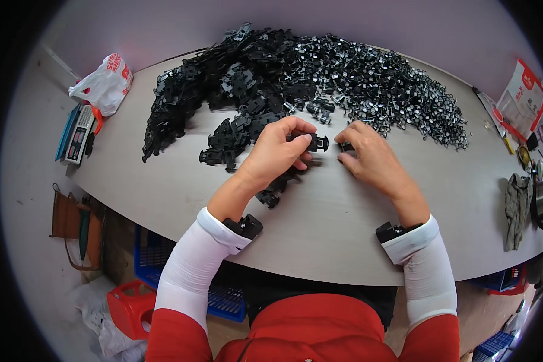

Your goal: Assembling small black plastic components by inserting metal pins.

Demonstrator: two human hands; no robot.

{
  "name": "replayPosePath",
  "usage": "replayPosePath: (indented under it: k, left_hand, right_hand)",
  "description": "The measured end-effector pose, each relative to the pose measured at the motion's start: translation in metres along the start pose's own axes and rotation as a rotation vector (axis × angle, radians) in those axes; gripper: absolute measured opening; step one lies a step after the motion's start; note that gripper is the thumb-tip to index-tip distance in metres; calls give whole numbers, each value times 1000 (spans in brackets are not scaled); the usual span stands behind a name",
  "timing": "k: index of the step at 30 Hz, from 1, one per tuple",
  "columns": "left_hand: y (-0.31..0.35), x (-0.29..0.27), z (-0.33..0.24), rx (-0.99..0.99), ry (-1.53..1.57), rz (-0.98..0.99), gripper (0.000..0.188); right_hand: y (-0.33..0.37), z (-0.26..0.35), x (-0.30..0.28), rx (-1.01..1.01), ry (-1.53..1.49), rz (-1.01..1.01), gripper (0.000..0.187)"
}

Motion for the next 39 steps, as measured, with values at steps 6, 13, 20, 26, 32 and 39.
replayPosePath:
  k: [6,13,20,26,32,39]
  left_hand:
    - [-5,1,14,-79,293,133,24]
    - [-4,4,25,-95,437,183,24]
    - [0,-1,19,-48,480,155,25]
    - [0,-3,20,-44,489,143,26]
    - [-1,-4,20,-25,482,146,27]
    - [-3,-5,22,-31,481,135,26]
  right_hand:
    - [1,-4,-1,-34,42,5,20]
    - [2,-6,-1,54,38,-56,17]
    - [1,-11,0,91,54,-57,15]
    - [0,6,0,-6,82,-11,17]
    - [2,-10,2,137,-63,-51,14]
    - [10,-22,5,411,-353,-56,12]
Point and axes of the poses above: each hand's wrist, its own y-axis away from the middle knuckle, its own x-axis out of the palm, z = x × y, the point moved 8 cm from there along -y, towards the middle knuckle, and after that the axes turned 12 degrees about -x, right-handed, at the moved point
